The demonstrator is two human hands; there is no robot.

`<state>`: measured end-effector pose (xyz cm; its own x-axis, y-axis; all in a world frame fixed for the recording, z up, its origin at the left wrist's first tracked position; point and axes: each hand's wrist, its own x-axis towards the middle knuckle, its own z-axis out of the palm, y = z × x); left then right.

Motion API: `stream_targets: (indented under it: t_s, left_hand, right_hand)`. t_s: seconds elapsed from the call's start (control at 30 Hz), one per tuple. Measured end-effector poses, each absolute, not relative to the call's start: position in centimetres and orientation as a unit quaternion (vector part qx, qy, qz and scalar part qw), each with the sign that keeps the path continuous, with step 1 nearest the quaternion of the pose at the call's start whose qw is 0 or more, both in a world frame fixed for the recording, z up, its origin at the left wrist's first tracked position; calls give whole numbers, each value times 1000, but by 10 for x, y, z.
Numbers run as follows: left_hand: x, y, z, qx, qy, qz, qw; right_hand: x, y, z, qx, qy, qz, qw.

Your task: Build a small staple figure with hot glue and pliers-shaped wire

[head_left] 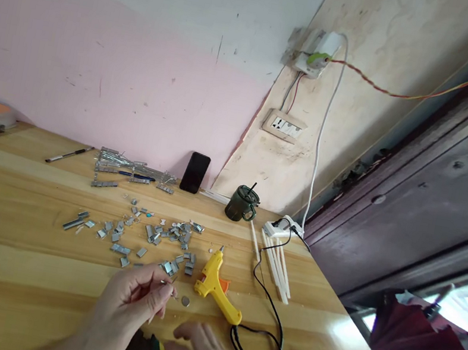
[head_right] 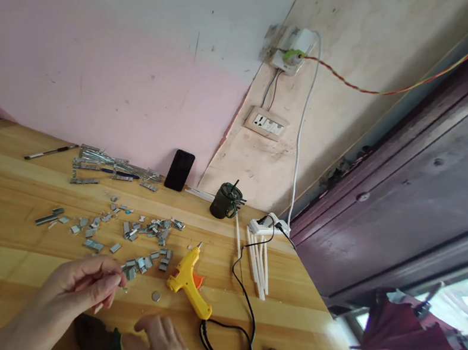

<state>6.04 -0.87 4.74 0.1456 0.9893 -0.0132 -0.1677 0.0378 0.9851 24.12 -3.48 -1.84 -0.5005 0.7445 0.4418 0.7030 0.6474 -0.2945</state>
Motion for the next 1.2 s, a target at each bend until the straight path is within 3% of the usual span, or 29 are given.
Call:
stream_targets:
  t_s: [0.07,0.13,0.43,0.63,0.73,0.9,1.03,1.2]
  left_hand:
    - [63,-12,46,487,430,493,579]
    - [66,-16,46,490,432,493,575]
    - [71,-20,39,514,419,486,570]
    - [71,-23,42,515,443,478,556]
    - [70,-22,45,507,448,474,564]
    - [71,-19,45,463,413,467,630]
    - [70,-19,48,473,429,464,614]
    - [66,-18,55,531,465,417,573]
  right_hand:
    - [243,-30,11,-398,-838,162,336]
    - [240,-26,35,-412,-793,196,403]
    - [218,-21,52,-393,-794,104,452]
    - [216,-24,53,-390,-785,117,467]
    - [216,-24,48,-411,-765,158,470]
    - [219,-18,42,-447,-680,344,469]
    - [223,-15,52,-452,-647,455,412]
    - [234,-15,64,-434,-656,512,345]
